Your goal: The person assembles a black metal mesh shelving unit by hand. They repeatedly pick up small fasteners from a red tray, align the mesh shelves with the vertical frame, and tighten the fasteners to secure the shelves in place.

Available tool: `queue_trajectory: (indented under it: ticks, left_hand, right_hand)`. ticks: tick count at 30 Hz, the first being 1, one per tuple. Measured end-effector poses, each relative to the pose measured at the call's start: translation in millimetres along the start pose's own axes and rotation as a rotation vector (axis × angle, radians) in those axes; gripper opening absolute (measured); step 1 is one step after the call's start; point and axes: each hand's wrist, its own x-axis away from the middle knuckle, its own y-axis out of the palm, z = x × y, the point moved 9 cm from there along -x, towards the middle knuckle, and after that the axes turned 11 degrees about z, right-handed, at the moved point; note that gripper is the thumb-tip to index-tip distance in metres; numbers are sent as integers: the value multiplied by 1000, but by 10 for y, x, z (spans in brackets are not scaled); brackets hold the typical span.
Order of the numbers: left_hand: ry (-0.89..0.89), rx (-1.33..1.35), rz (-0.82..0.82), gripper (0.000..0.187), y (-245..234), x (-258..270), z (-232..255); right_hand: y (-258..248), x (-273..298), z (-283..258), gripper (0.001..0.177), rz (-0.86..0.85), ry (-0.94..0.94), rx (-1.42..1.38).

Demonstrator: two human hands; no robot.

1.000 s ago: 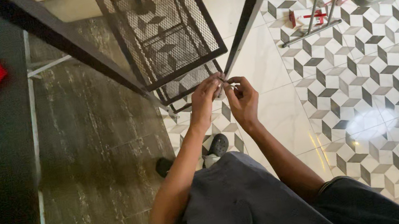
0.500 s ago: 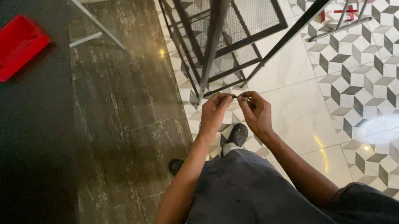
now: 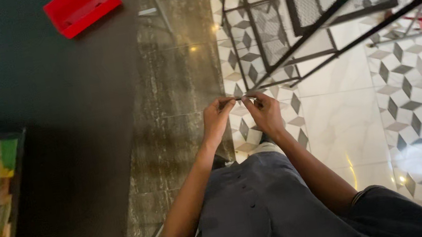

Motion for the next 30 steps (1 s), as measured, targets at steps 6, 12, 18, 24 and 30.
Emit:
queue_trajectory:
  ticks: [6, 12, 18, 24, 30]
  left_hand:
    - [-95, -84, 185, 27, -777, -17, 86]
    - [-10, -6, 316, 24, -1287, -135, 48]
    - [21, 69, 418, 21, -1679, -378, -43]
    - [-10, 31, 473, 24, -1906, -786, -1]
    - [10, -50, 523, 24, -1883, -1334, 289]
  right_hand:
    - [620, 51, -415, 29, -113, -151, -5]
    - [1140, -29, -641, 31, -242, -148, 26]
    - [1617, -183, -836, 33, -295, -247, 16]
    - [2065, -516, -817, 33, -379, -161, -33]
    - [2358, -1099, -884, 32, -386, -160, -1]
